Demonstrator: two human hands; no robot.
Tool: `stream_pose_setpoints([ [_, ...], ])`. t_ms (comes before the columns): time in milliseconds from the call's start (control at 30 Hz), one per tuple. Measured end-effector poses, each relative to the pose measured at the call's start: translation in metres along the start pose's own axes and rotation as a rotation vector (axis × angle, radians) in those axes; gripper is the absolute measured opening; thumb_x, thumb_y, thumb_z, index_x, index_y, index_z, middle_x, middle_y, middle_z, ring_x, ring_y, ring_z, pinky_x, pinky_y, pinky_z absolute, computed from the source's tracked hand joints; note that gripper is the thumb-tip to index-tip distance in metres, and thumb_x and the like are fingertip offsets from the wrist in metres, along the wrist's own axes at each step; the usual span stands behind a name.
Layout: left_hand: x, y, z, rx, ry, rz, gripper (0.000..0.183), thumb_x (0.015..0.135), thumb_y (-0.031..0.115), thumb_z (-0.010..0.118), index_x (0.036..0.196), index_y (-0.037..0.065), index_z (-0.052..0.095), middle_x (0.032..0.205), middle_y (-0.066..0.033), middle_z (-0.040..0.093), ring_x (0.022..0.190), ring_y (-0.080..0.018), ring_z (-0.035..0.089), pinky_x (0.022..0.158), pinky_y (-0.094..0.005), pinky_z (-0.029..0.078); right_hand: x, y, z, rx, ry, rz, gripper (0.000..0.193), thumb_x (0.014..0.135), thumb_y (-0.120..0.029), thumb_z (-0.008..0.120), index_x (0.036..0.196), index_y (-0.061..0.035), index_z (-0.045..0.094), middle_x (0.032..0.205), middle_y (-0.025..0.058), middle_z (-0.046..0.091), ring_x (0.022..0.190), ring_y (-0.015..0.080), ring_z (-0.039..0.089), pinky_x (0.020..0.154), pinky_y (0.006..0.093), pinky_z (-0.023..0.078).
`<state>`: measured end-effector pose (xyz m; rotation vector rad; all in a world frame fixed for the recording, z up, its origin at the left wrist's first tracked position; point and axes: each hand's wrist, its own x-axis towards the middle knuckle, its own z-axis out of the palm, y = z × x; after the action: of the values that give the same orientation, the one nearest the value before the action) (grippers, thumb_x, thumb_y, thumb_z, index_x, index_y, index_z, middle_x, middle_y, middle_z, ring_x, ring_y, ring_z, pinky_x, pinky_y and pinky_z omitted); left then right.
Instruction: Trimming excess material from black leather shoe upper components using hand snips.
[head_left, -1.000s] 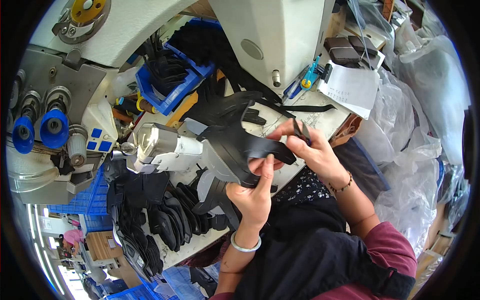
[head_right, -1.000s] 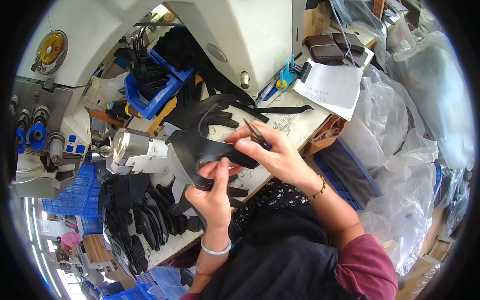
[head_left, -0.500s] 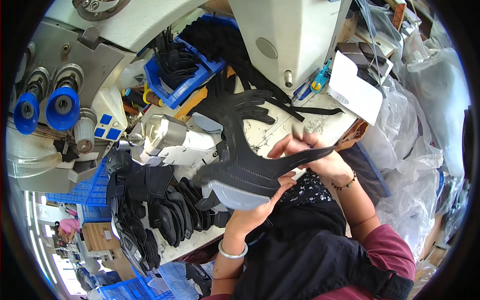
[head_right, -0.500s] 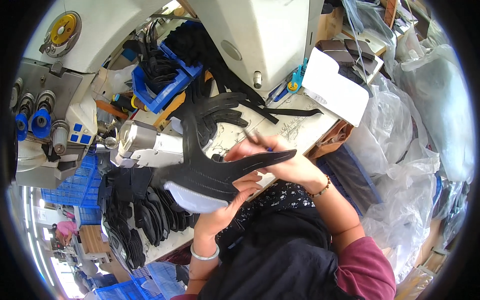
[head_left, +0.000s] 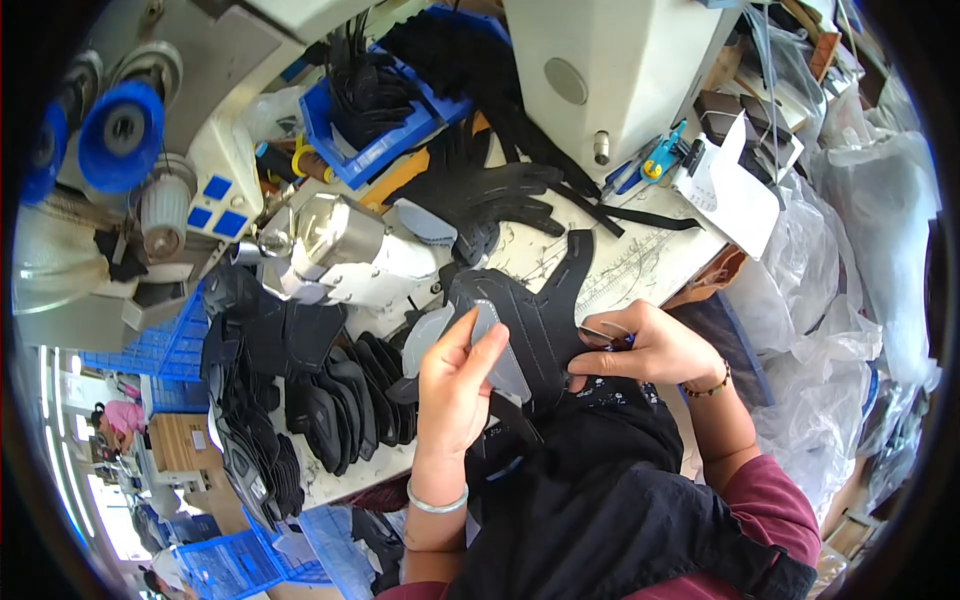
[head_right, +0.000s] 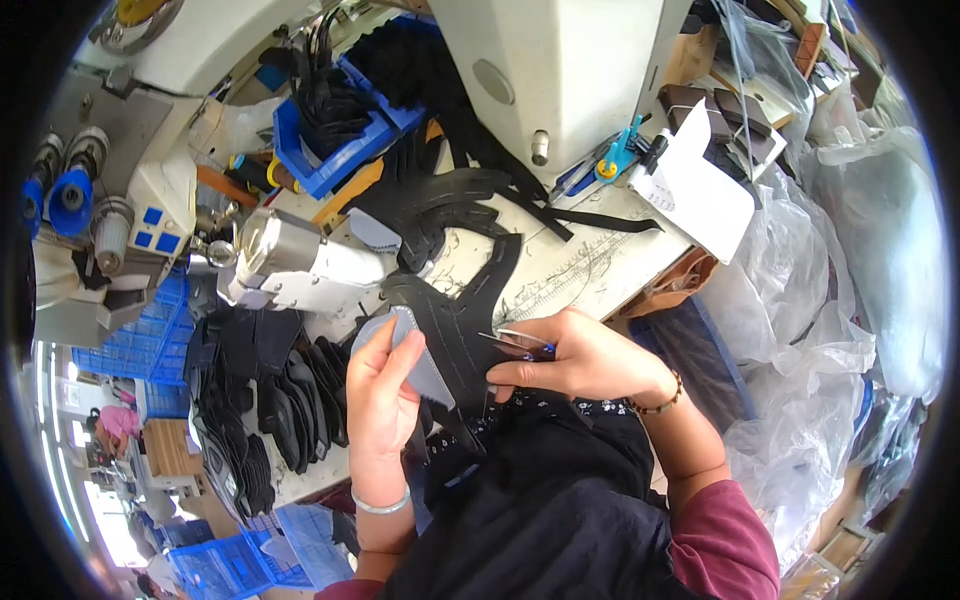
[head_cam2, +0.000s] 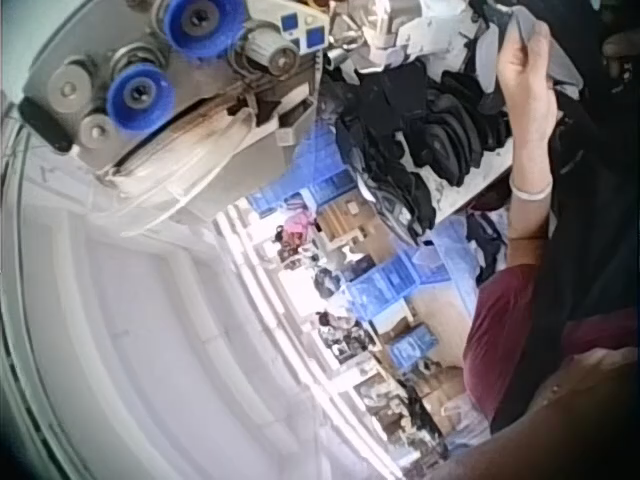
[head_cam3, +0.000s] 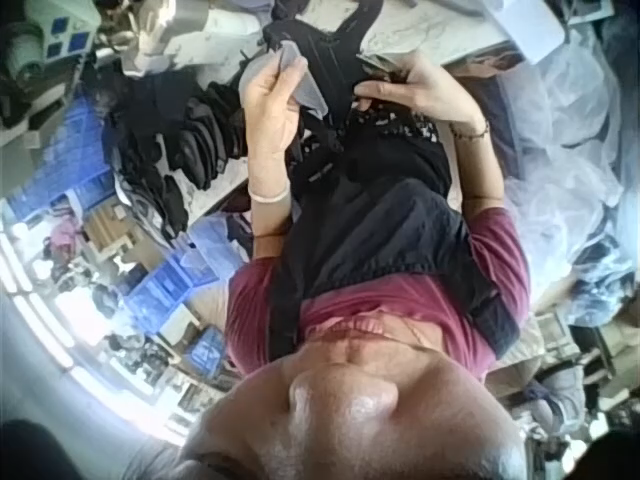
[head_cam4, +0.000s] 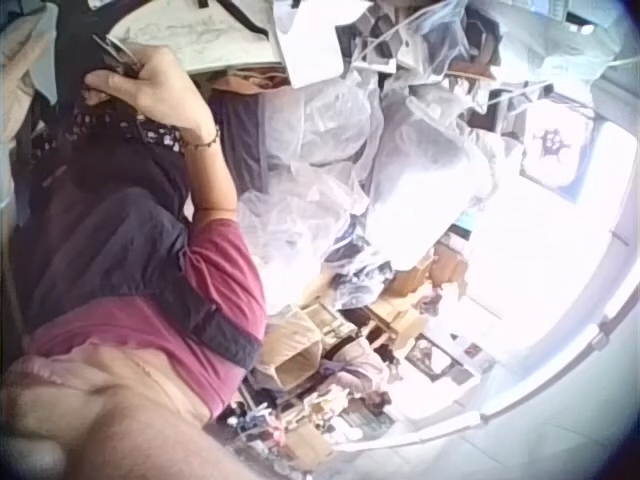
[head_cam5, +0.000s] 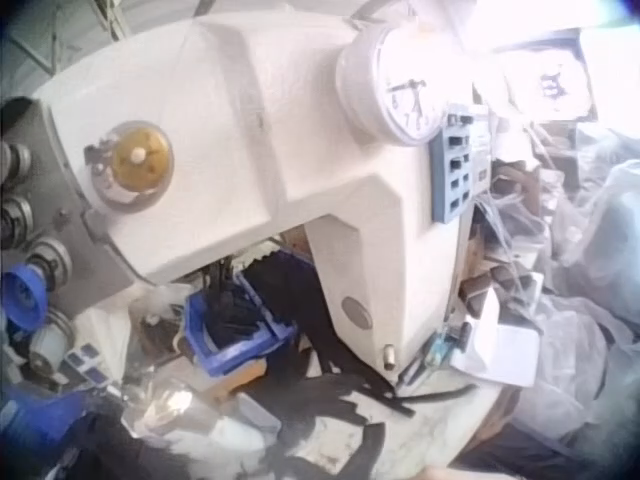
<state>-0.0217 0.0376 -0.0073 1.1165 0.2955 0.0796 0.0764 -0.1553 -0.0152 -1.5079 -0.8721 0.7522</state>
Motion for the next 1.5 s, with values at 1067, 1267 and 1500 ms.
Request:
stream_pose_setpoints([
  [1067,-0.007,-0.012,0.004,0.243,0.221,0.267,0.016,0.086,0.001,0.062,0.100,-0.007,0.061,0.075,0.0053,0.053,0.064,0.0002,0.041,0.056,-0.0151,0.032,0.017,0.006,-0.004,-0.502,0.629,-0.351,0.016,0.076,-0.004,0.070,0.089,-0.0025,0.061,0.092,0.0097,0.057,0.076,0.0209,0.058,0.064,0.0294,0.046],
  [1267,-0.009,-0.009,0.012,0.394,0.191,0.248,0.022,0.084,0.002,0.066,0.103,-0.006,0.060,0.080,0.0023,0.056,0.069,-0.0013,0.047,0.061,-0.0157,0.038,0.017,-0.003,-0.007,-0.408,0.210,-0.294,0.018,0.076,-0.007,0.068,0.092,-0.0015,0.062,0.095,0.0117,0.060,0.078,0.0265,0.062,0.068,0.0344,0.049],
  [1500,-0.006,0.001,0.018,0.618,0.038,0.258,0.033,0.080,0.003,0.071,0.108,-0.005,0.056,0.096,-0.0042,0.062,0.086,-0.0079,0.056,0.078,-0.0222,0.046,0.020,0.005,-0.016,-0.306,0.050,-0.112,0.020,0.075,-0.010,0.067,0.090,0.0025,0.062,0.078,0.0139,0.063,0.069,0.0238,0.062,0.065,0.0330,0.048],
])
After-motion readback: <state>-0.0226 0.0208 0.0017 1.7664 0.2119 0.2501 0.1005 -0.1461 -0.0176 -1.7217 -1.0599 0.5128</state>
